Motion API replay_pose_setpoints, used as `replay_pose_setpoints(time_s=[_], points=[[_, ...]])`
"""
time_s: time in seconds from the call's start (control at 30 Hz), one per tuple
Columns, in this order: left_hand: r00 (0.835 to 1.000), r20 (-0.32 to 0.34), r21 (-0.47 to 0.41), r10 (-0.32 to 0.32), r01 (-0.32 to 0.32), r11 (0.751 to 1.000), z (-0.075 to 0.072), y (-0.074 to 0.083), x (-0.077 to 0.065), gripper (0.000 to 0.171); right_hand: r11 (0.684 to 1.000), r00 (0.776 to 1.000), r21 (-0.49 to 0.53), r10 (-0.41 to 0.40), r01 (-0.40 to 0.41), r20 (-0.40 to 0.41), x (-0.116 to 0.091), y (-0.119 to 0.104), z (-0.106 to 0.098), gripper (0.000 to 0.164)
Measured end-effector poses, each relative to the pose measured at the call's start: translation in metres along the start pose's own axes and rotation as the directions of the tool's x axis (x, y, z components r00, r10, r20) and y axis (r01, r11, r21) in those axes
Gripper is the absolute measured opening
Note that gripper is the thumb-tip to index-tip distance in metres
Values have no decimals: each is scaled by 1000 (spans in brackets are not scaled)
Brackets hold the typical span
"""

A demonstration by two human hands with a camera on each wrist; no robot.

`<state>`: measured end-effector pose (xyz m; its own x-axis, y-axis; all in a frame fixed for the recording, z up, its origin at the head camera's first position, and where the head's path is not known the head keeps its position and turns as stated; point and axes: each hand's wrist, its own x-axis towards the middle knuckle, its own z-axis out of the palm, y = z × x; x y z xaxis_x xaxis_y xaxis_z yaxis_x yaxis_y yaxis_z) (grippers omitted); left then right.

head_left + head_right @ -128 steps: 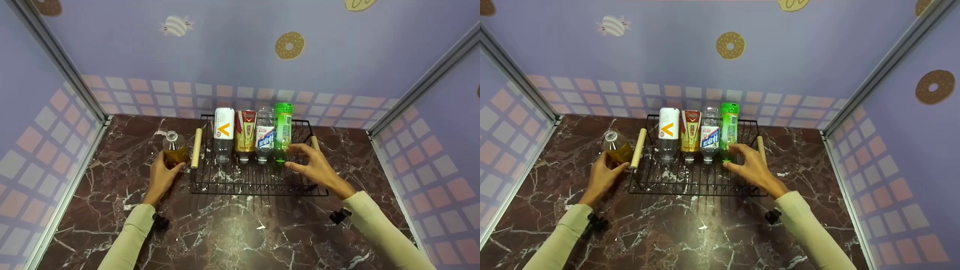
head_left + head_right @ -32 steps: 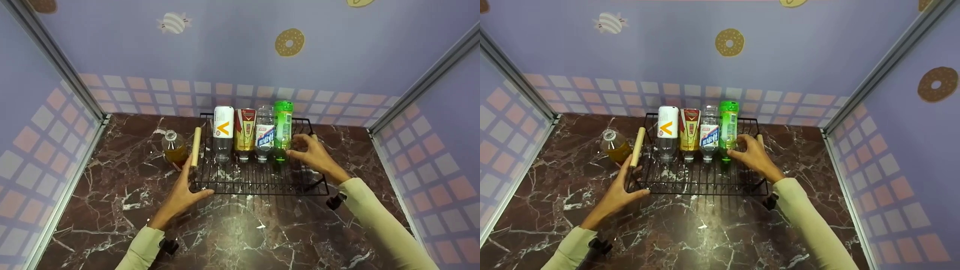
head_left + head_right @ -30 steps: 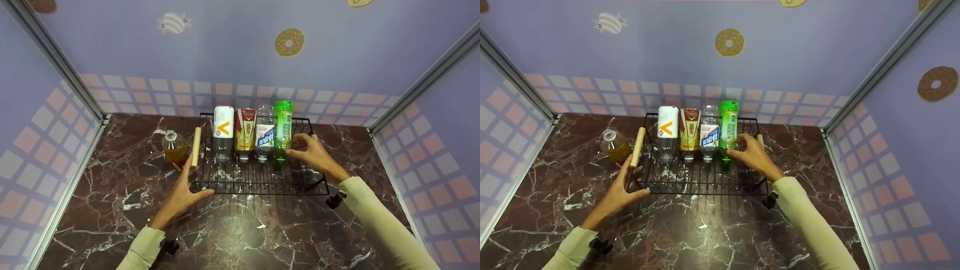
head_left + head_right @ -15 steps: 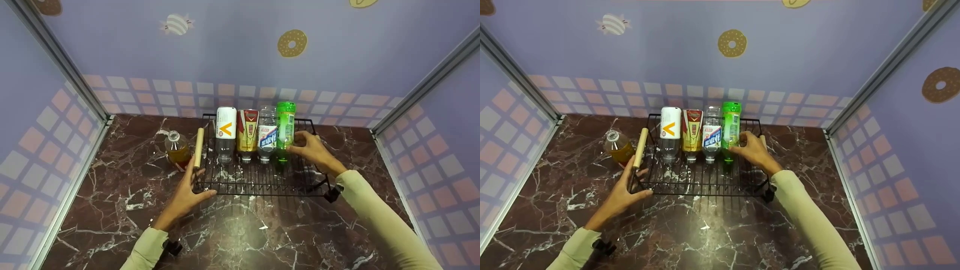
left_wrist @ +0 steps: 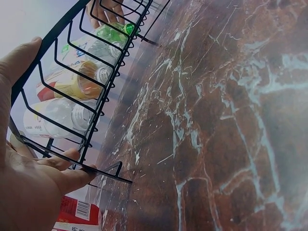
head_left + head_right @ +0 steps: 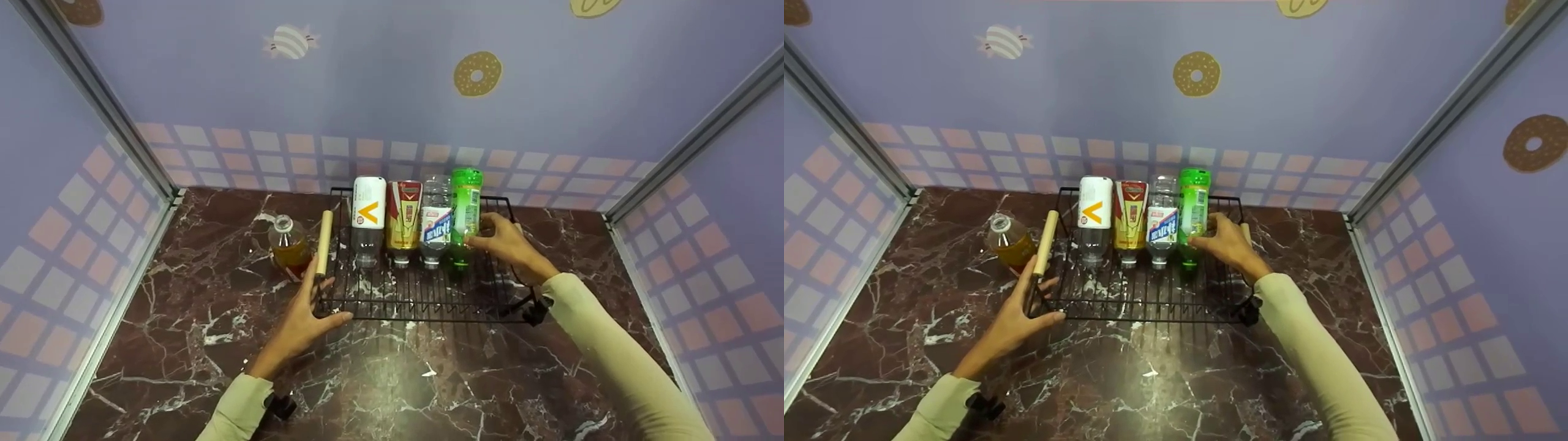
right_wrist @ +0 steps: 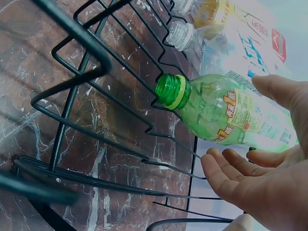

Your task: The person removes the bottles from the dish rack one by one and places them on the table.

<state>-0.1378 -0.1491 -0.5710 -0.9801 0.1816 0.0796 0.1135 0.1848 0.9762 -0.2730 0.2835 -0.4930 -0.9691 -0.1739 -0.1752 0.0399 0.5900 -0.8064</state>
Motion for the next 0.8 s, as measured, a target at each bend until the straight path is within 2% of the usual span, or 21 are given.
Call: replay_pose_setpoints(time_s=[0.4, 0.63, 0.8], points=[[1000, 8, -31, 22, -22, 999, 0, -1, 0, 129, 991, 998, -129, -24, 31, 54, 10, 6, 4, 103], [1000, 4, 17, 22, -22, 1000, -1, 0, -1, 130, 993, 996, -106, -40, 48, 74, 15, 8, 4, 97], [999, -3, 30, 34, -34, 999, -2, -1, -2, 130, 997, 996, -82, -7, 14, 87, 16, 9, 6, 105]])
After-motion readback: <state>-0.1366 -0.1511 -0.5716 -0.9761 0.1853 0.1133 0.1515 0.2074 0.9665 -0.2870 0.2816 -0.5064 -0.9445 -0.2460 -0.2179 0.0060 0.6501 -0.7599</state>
